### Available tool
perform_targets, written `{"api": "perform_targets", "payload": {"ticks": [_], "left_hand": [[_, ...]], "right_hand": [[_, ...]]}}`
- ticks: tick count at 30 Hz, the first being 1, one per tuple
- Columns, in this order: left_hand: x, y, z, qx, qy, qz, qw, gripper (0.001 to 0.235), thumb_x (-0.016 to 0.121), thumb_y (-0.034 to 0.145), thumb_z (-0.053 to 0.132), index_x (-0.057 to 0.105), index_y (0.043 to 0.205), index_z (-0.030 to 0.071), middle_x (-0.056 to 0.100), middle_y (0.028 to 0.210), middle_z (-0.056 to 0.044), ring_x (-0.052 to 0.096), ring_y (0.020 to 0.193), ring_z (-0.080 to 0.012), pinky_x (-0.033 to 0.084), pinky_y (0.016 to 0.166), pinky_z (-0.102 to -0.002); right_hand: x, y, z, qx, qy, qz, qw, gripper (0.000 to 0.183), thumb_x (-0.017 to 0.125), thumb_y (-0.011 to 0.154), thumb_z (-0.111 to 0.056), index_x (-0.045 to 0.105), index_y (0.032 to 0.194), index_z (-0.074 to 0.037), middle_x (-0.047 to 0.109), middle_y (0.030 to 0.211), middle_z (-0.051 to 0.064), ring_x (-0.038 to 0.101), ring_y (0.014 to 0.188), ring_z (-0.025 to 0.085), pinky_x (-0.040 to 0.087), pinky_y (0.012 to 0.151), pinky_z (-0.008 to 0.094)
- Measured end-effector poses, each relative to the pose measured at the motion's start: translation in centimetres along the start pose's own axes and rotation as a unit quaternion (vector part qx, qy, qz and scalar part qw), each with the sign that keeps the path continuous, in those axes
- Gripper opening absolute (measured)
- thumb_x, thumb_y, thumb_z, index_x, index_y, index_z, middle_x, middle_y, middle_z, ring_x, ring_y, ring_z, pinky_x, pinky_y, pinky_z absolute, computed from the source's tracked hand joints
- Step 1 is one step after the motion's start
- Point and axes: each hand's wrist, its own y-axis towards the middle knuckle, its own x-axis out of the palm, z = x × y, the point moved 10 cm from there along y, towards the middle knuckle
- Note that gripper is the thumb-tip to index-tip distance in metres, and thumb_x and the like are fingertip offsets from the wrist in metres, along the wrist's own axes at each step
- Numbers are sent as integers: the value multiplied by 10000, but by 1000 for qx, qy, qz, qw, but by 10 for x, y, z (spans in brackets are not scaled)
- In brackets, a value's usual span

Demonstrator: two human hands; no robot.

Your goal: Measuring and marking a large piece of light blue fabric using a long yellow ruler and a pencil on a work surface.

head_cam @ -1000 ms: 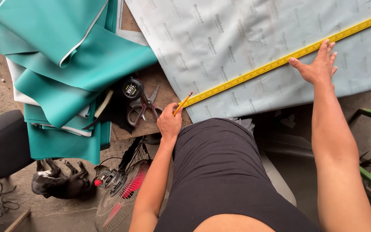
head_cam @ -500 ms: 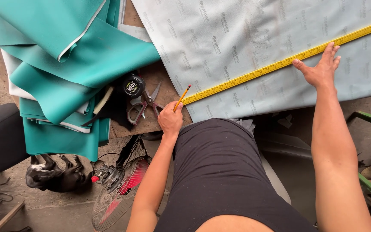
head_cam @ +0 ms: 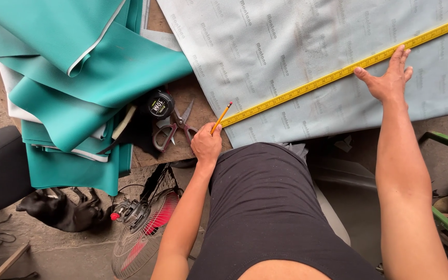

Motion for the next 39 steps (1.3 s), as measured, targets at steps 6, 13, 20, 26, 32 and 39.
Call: {"api": "perform_targets", "payload": {"ticks": [6,13,20,26,32,39], "left_hand": [[-6,1,8,-1,7,-27,1000,165,688,990,331,762,989,184,771,857,-21,711,793,-342,511,624,-524],[-7,4,7,-16,15,-38,999,206,660,988,354,754,966,172,774,873,-50,704,828,-367,507,676,-537],[-9,2,1,-21,-9,-18,1000,146,728,977,350,782,943,218,755,816,-57,763,846,-347,596,770,-463],[-9,2,0,-28,-15,-25,999,172,735,981,347,794,969,186,766,841,-95,759,883,-377,594,785,-497],[-10,1,-2,-36,-12,-20,999,177,733,968,369,793,949,203,767,837,-99,758,879,-396,588,791,-505],[-9,1,-3,-37,-13,-12,999,166,739,962,367,792,936,212,764,828,-102,755,871,-405,587,782,-514]], "right_hand": [[-1,-2,-2,10,1,7,1000,1219,694,920,-736,-141,1676,-271,-148,1776,-18,-161,1549,462,138,1248,752],[-1,7,1,12,-9,9,1000,1312,641,793,-796,-142,1673,-218,-135,1780,36,-160,1555,497,35,1276,664],[-4,12,9,-68,6,95,993,1360,799,745,-813,127,1731,-159,126,1768,137,139,1500,637,245,1273,672],[-8,7,5,-49,7,103,993,1335,801,719,-810,149,1733,-236,135,1776,48,142,1518,589,279,1255,676],[-15,-5,-13,-26,-28,60,997,1318,747,752,-854,94,1737,-270,100,1778,5,128,1501,583,345,1250,613],[-15,-1,-14,-20,-35,61,997,1312,762,743,-836,87,1733,-301,86,1778,-1,175,1477,636,379,1174,716]]}}
